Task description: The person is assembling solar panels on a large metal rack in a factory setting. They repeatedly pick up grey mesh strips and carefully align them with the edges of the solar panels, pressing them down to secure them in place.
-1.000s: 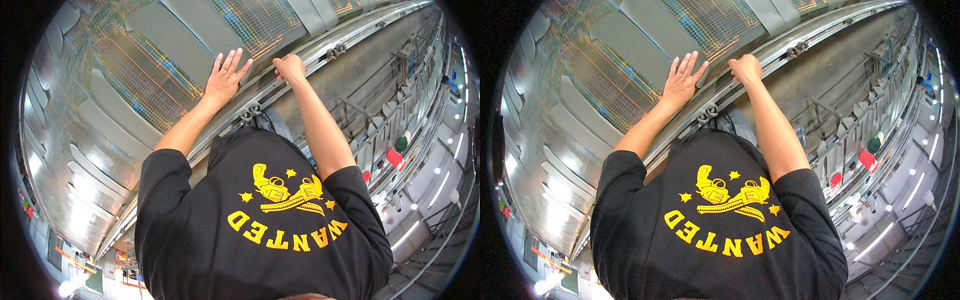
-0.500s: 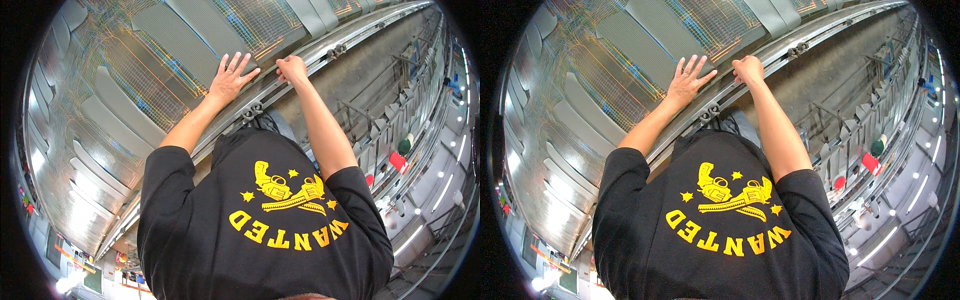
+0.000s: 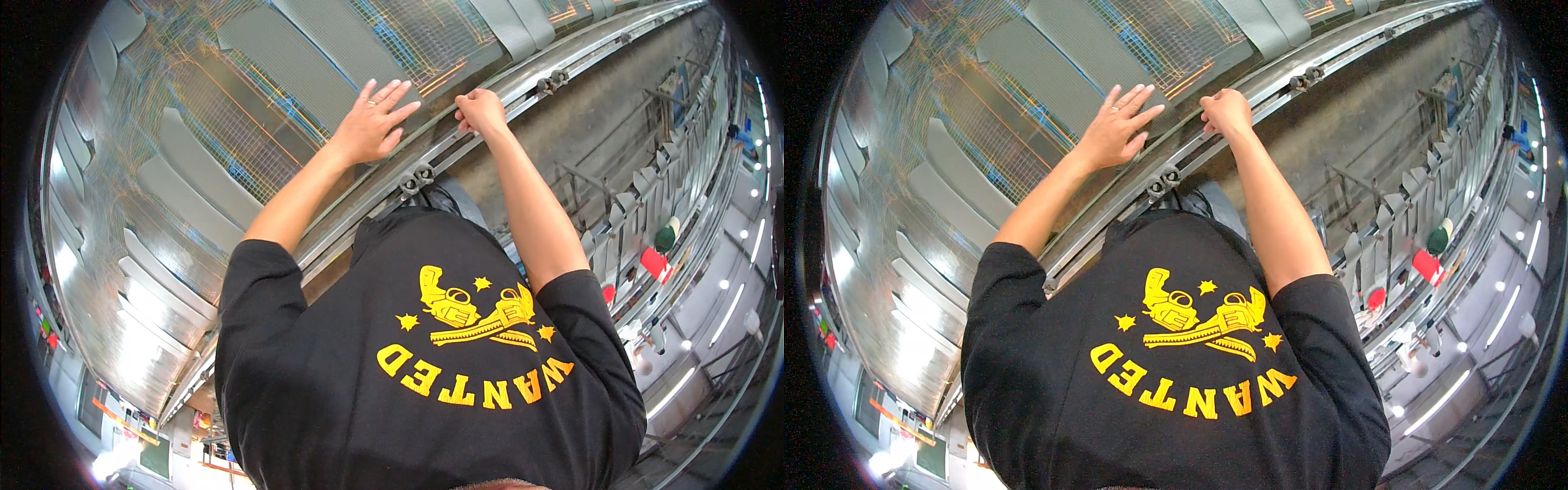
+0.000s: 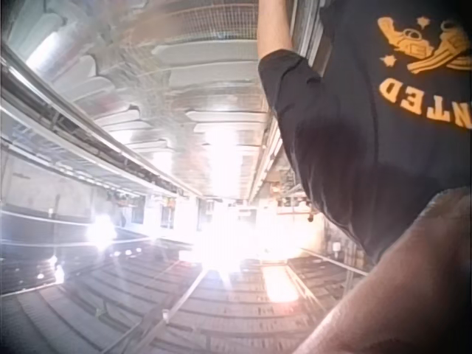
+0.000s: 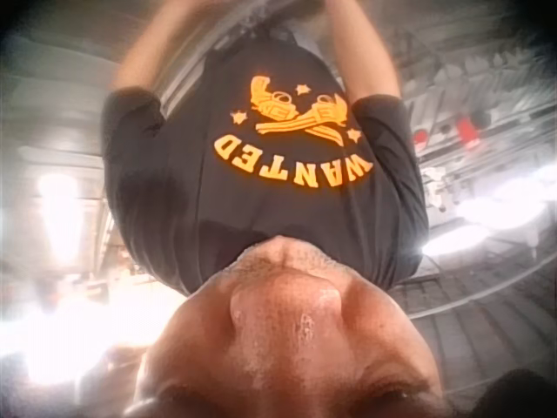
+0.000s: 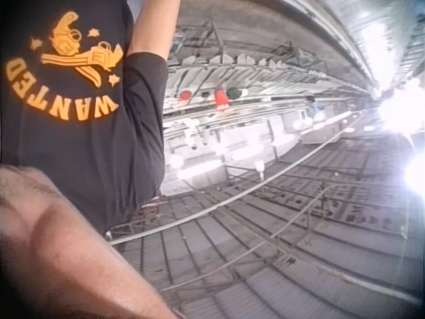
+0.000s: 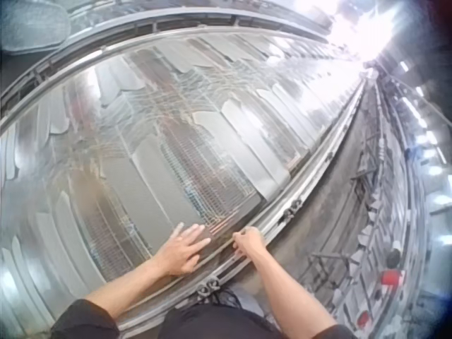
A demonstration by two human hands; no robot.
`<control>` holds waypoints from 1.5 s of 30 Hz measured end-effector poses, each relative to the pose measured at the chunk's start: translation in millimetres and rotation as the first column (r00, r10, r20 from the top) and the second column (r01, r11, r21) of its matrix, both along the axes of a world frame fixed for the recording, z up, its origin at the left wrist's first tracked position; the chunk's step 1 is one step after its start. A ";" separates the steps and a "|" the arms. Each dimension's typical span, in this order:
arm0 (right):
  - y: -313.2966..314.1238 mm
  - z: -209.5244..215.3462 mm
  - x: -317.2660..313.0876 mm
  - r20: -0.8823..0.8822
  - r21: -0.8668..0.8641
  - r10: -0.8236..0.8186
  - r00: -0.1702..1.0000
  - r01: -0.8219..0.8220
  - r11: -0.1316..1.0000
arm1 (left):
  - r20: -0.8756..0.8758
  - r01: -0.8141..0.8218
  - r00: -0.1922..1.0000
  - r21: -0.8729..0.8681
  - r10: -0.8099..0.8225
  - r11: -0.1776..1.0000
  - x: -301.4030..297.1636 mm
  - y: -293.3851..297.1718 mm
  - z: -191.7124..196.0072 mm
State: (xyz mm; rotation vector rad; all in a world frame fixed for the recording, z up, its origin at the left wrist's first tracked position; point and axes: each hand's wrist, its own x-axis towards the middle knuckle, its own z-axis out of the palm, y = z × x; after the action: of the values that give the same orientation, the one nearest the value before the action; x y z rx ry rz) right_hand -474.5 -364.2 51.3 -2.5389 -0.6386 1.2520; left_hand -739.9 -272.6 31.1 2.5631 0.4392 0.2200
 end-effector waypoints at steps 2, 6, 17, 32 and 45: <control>1.5 2.3 -1.3 0.000 -0.006 0.012 1.000 -0.012 1.000 | -0.129 0.050 0.991 0.028 -0.046 0.998 -13.8 2.9 9.2; 6.1 4.3 -1.9 -0.004 -0.036 0.030 1.000 -0.030 0.999 | -0.228 0.031 0.974 0.179 0.011 0.983 -16.9 -13.2 -5.4; 9.0 11.7 14.2 -0.345 -0.004 -0.249 0.905 0.264 0.965 | -0.114 -0.017 0.993 -0.056 0.010 0.998 6.5 -3.2 15.1; 40.7 20.3 193.5 0.249 0.465 0.134 0.959 -0.239 0.852 | 0.096 -0.419 0.878 -0.318 0.468 0.851 218.8 -52.5 22.5; 83.5 -14.0 383.5 -0.513 0.085 -0.342 0.787 0.443 0.893 | 0.108 -0.466 0.876 -0.055 0.470 0.883 325.0 -42.8 27.1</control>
State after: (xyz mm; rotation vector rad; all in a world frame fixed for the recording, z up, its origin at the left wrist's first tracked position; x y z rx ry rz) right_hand -91.0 -280.7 37.3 -1.9296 -0.0966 1.4891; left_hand -414.9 -315.3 58.2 2.3602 1.0083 0.5322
